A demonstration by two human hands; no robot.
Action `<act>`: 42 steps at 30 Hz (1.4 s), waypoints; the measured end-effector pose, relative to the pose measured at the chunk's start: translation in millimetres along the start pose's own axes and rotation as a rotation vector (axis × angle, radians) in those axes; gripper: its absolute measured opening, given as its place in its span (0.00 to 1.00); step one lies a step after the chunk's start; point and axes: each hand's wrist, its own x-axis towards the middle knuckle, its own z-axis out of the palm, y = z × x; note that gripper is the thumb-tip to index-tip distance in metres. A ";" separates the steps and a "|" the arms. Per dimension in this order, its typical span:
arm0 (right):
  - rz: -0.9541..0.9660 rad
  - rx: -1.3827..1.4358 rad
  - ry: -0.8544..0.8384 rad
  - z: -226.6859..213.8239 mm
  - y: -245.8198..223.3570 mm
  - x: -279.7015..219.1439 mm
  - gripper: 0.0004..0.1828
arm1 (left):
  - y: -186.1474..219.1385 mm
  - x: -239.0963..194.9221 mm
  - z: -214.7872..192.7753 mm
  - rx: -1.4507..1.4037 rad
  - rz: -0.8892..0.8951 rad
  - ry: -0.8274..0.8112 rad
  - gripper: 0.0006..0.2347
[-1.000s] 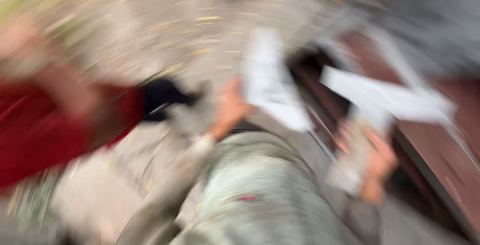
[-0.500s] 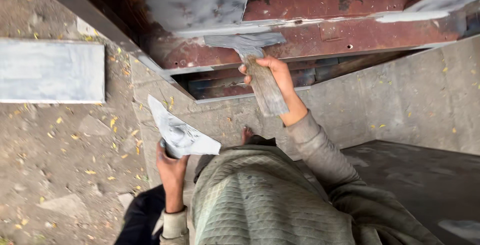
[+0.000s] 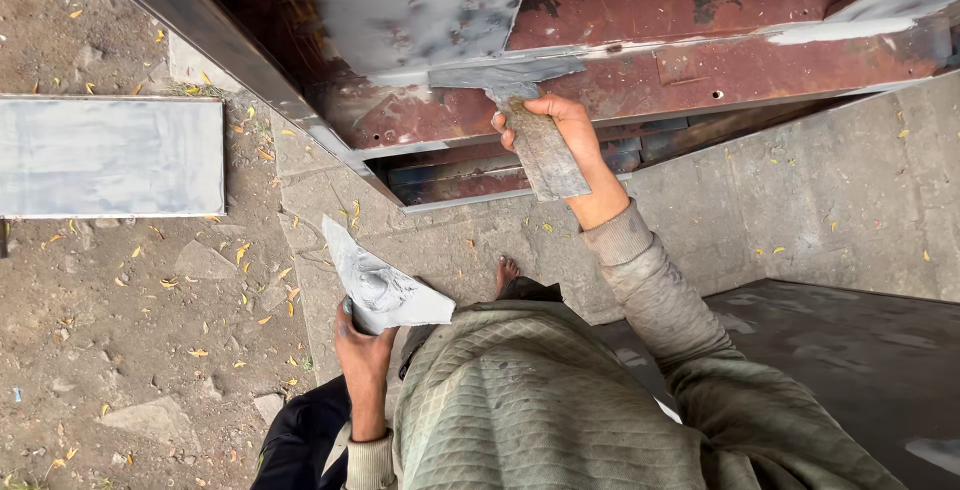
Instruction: The person applies a white putty-like substance to the underside of a reddish-brown metal structure using a trowel and a flat spreader. They repeatedly scoop material from the trowel and smooth it onto the surface.
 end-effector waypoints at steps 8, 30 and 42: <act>0.009 0.012 -0.013 5.5 -6.2 4.0 0.10 | 5.7 -1.5 2.2 -0.043 0.013 -0.007 0.30; 0.016 -0.834 -0.279 28.6 -3.0 -122.0 0.25 | 35.1 10.5 -21.2 0.245 0.145 0.183 0.35; -0.273 -1.415 -0.408 8.0 11.3 -116.1 0.38 | 101.8 11.3 -39.4 -0.097 0.349 0.160 0.34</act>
